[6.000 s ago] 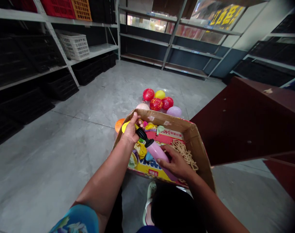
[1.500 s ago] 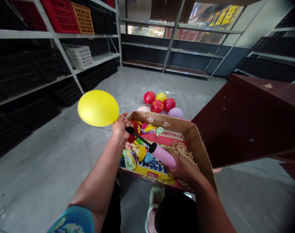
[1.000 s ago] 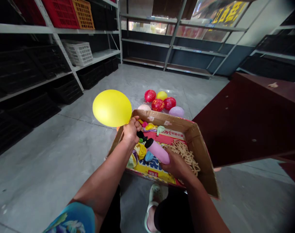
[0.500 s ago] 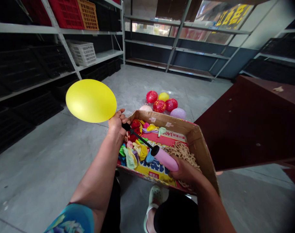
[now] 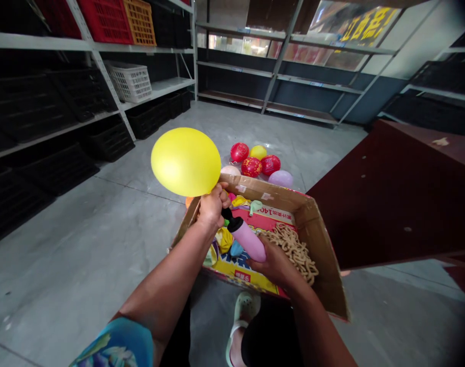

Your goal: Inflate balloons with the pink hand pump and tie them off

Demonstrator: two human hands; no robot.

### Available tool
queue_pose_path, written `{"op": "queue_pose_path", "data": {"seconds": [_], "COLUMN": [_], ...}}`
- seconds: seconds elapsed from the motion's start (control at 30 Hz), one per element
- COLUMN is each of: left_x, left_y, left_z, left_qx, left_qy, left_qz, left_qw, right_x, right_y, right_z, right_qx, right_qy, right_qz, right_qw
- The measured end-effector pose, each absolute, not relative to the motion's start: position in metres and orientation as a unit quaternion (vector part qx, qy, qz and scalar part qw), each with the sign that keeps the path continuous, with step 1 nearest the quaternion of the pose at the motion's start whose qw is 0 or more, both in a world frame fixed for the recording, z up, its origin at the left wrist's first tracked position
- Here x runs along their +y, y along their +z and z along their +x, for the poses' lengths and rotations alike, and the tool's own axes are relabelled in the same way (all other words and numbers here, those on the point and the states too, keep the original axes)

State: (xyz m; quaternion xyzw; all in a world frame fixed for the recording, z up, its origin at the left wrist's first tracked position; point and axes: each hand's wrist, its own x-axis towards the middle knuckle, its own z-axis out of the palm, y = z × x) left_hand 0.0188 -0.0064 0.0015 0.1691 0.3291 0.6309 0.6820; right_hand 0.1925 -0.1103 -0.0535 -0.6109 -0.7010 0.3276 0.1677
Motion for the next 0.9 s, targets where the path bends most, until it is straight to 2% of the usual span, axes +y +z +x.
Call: {"op": "queue_pose_path", "data": {"seconds": [0.43,0.73,0.9], "left_x": [0.010,-0.001,-0.012], "left_y": [0.021,0.006,0.004], "left_z": [-0.036,0.004,0.024], "left_qx": [0.322,0.332,0.337], "left_qy": [0.690,0.646,0.632], "left_qz": [0.151,0.165,0.178], "left_qw": [0.630,0.667,0.674], "right_x": [-0.118,-0.112,-0.109], "right_y": [-0.060,-0.056,-0.055], "right_z": [0.243,0.211,0.195], "right_qx": [-0.701,-0.701,-0.699], "right_qy": [0.410,0.327,0.331], "right_qz": [-0.575,-0.621,-0.614], "right_qw": [0.100,0.127,0.156]}}
